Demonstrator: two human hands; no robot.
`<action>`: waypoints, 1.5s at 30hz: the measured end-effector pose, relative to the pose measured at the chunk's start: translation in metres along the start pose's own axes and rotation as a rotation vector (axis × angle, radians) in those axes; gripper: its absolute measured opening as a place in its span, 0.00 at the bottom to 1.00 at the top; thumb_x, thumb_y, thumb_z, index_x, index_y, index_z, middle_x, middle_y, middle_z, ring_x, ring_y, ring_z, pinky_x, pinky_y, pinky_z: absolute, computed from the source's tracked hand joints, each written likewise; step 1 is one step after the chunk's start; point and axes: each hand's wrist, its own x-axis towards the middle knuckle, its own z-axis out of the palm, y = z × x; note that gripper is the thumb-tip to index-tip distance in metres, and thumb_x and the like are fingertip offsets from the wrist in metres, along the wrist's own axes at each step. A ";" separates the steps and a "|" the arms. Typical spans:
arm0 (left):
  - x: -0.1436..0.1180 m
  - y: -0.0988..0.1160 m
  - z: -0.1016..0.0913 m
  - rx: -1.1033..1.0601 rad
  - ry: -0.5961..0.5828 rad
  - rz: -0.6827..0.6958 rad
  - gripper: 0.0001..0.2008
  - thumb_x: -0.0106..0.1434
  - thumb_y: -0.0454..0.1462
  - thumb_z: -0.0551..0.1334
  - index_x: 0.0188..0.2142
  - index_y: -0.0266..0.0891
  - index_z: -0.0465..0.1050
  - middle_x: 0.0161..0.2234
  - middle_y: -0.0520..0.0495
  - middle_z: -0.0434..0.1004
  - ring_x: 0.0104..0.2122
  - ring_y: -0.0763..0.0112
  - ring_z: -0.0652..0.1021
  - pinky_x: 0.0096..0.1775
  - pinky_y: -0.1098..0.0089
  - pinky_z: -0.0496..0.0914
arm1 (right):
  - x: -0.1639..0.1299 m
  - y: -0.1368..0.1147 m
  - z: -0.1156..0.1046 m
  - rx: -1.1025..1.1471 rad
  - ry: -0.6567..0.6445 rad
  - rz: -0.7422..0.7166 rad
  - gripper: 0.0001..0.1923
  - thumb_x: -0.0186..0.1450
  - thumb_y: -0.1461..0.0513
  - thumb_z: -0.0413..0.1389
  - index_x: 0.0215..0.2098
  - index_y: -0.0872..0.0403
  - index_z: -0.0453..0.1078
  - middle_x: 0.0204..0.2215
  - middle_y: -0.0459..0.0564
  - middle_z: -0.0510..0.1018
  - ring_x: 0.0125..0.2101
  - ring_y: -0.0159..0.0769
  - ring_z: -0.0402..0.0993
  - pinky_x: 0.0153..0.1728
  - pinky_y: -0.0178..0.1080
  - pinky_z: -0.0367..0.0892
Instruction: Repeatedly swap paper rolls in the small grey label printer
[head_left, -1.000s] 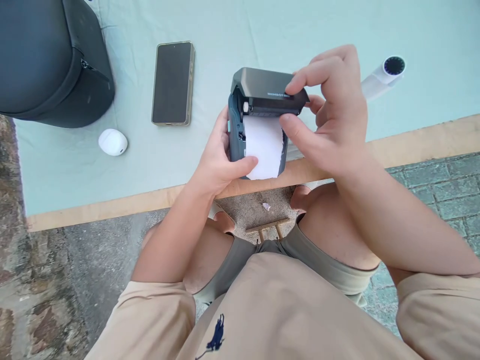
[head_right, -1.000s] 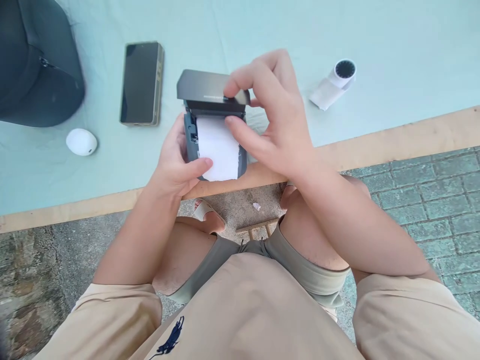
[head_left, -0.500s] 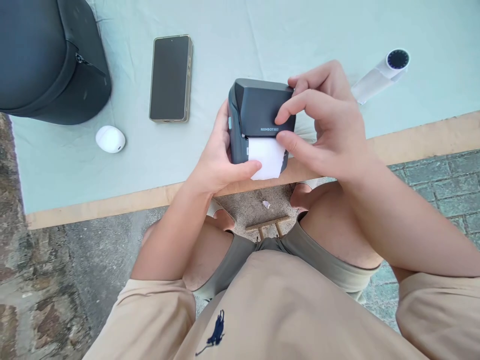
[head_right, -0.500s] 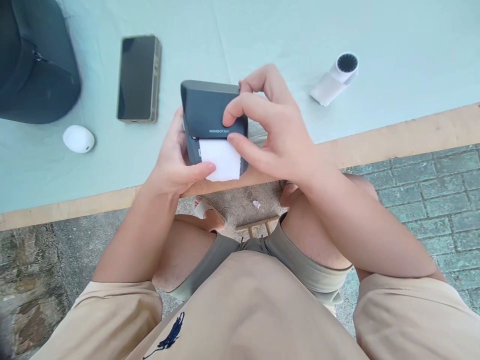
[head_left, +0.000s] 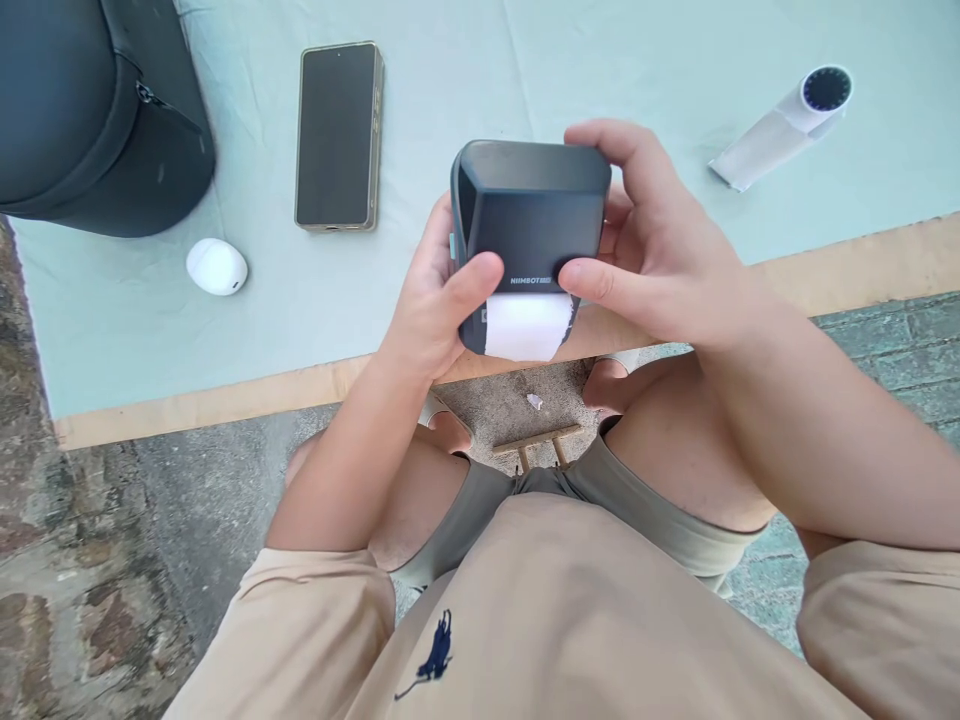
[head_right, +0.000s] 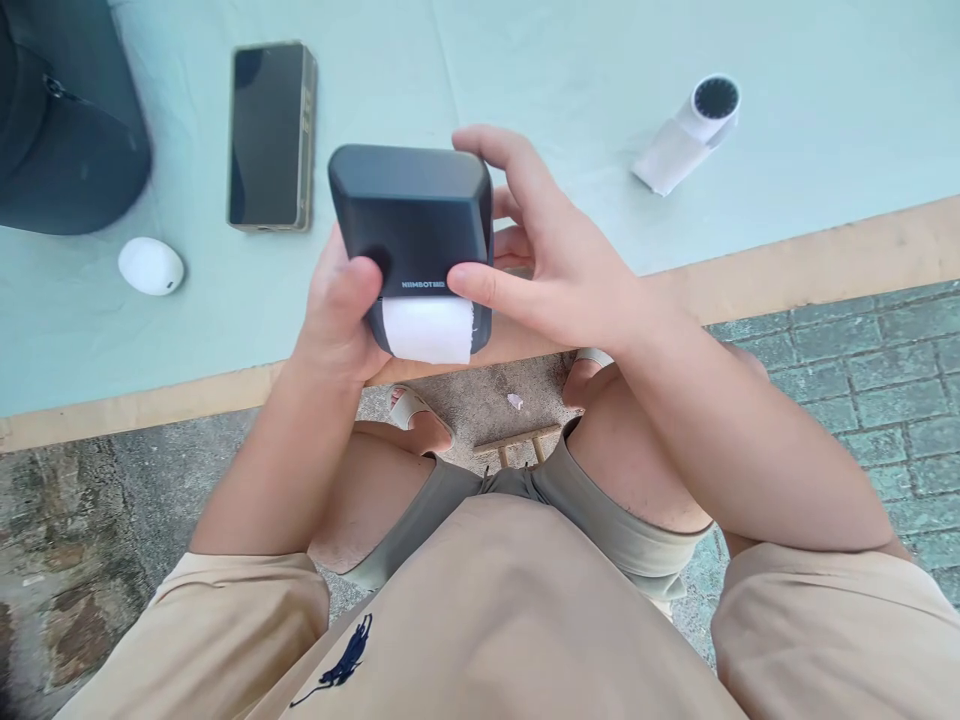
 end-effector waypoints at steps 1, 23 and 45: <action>0.000 0.000 -0.001 0.004 -0.019 0.010 0.27 0.56 0.51 0.69 0.51 0.49 0.65 0.52 0.44 0.76 0.63 0.48 0.69 0.56 0.53 0.74 | 0.000 -0.003 0.001 0.001 0.013 -0.004 0.36 0.62 0.52 0.60 0.62 0.51 0.48 0.55 0.52 0.69 0.53 0.36 0.71 0.45 0.38 0.77; 0.002 0.012 0.008 -0.025 0.122 -0.073 0.17 0.69 0.49 0.54 0.47 0.45 0.74 0.47 0.49 0.80 0.56 0.55 0.76 0.63 0.55 0.69 | -0.004 0.001 -0.005 -0.434 0.109 -0.180 0.39 0.62 0.49 0.59 0.68 0.47 0.53 0.66 0.49 0.60 0.64 0.41 0.61 0.63 0.45 0.66; 0.000 0.007 0.004 0.011 -0.100 -0.014 0.18 0.64 0.48 0.63 0.51 0.46 0.71 0.48 0.49 0.76 0.65 0.56 0.67 0.65 0.59 0.67 | 0.015 -0.027 0.001 -0.847 0.290 -0.066 0.08 0.56 0.62 0.58 0.36 0.52 0.74 0.22 0.42 0.71 0.22 0.25 0.62 0.28 0.35 0.54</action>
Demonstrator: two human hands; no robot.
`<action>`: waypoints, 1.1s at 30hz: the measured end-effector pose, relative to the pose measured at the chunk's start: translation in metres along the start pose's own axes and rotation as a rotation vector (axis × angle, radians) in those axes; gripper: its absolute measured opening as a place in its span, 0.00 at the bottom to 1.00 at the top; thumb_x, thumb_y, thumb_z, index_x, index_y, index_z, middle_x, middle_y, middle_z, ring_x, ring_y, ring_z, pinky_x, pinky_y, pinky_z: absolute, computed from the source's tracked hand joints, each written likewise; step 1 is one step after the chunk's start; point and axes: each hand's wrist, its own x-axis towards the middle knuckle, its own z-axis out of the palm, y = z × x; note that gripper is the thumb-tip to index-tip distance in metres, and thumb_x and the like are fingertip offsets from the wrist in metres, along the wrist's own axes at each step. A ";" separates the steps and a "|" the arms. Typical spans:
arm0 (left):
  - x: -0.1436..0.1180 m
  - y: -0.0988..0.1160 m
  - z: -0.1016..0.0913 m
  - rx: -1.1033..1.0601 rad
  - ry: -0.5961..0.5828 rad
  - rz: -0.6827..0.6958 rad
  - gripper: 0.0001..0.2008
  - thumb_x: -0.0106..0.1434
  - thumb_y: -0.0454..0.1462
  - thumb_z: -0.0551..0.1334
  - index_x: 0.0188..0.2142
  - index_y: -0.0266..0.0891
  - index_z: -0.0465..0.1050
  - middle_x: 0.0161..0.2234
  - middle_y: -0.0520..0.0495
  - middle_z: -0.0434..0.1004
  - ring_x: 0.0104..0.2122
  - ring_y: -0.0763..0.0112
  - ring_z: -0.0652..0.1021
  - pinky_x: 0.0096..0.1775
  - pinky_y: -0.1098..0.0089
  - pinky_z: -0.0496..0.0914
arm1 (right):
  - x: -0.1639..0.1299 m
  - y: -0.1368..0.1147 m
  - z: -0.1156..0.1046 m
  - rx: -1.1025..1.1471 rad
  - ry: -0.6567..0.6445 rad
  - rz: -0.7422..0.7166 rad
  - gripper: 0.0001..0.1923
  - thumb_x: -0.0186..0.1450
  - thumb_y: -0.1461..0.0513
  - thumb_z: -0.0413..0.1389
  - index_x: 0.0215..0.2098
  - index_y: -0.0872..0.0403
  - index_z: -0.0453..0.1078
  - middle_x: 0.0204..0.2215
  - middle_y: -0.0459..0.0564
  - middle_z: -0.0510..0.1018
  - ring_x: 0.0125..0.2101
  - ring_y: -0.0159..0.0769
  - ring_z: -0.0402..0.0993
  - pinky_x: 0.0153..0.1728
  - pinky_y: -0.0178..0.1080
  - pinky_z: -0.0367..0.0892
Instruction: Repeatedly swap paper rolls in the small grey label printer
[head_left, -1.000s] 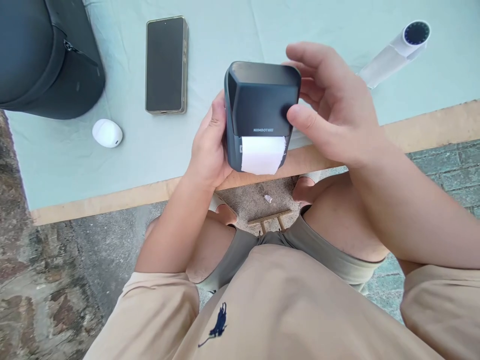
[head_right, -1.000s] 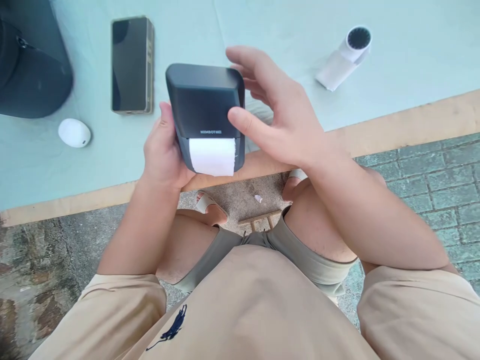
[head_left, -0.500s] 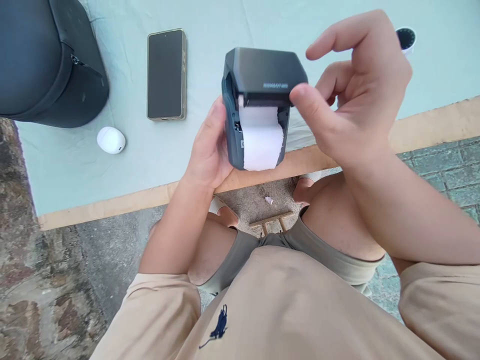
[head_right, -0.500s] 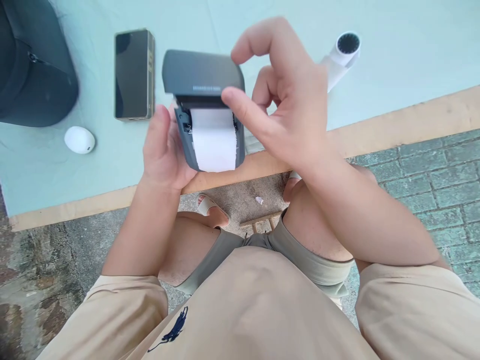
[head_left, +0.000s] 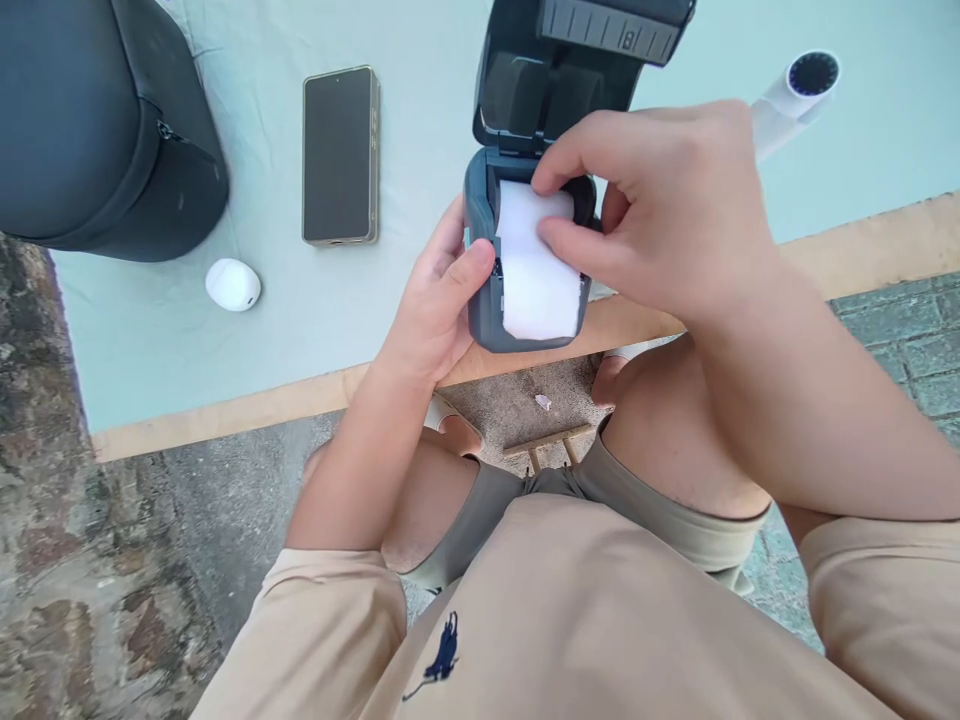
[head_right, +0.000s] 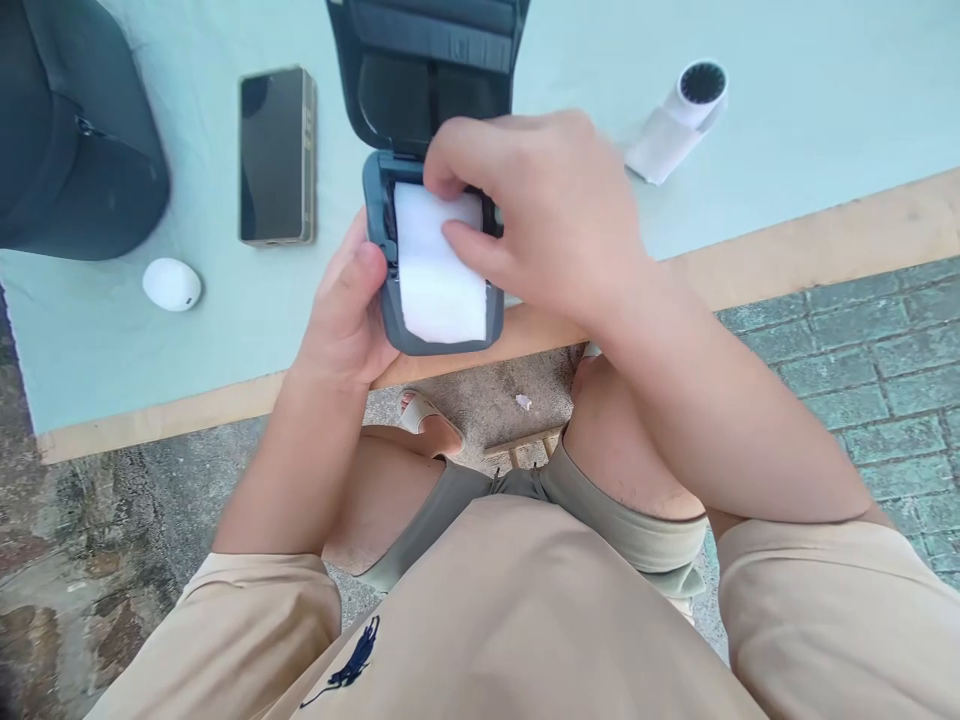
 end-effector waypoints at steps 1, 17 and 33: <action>0.000 0.001 0.000 0.005 0.003 -0.003 0.19 0.63 0.48 0.64 0.50 0.46 0.72 0.48 0.49 0.77 0.65 0.55 0.67 0.65 0.60 0.67 | 0.001 0.000 -0.002 -0.065 -0.056 0.024 0.11 0.56 0.60 0.58 0.39 0.51 0.74 0.23 0.43 0.71 0.24 0.28 0.64 0.28 0.36 0.55; -0.001 0.001 0.003 0.003 0.214 -0.063 0.15 0.65 0.47 0.62 0.46 0.42 0.71 0.50 0.46 0.79 0.67 0.58 0.65 0.62 0.62 0.71 | -0.006 0.006 -0.027 0.714 0.163 0.157 0.15 0.52 0.67 0.57 0.39 0.51 0.70 0.31 0.43 0.75 0.20 0.25 0.60 0.17 0.34 0.49; 0.001 0.003 0.003 -0.049 0.198 -0.070 0.11 0.68 0.41 0.58 0.47 0.40 0.70 0.44 0.47 0.81 0.58 0.61 0.76 0.57 0.61 0.75 | -0.038 0.050 -0.019 0.306 0.156 0.031 0.17 0.57 0.50 0.64 0.40 0.48 0.71 0.38 0.48 0.79 0.40 0.40 0.76 0.39 0.44 0.72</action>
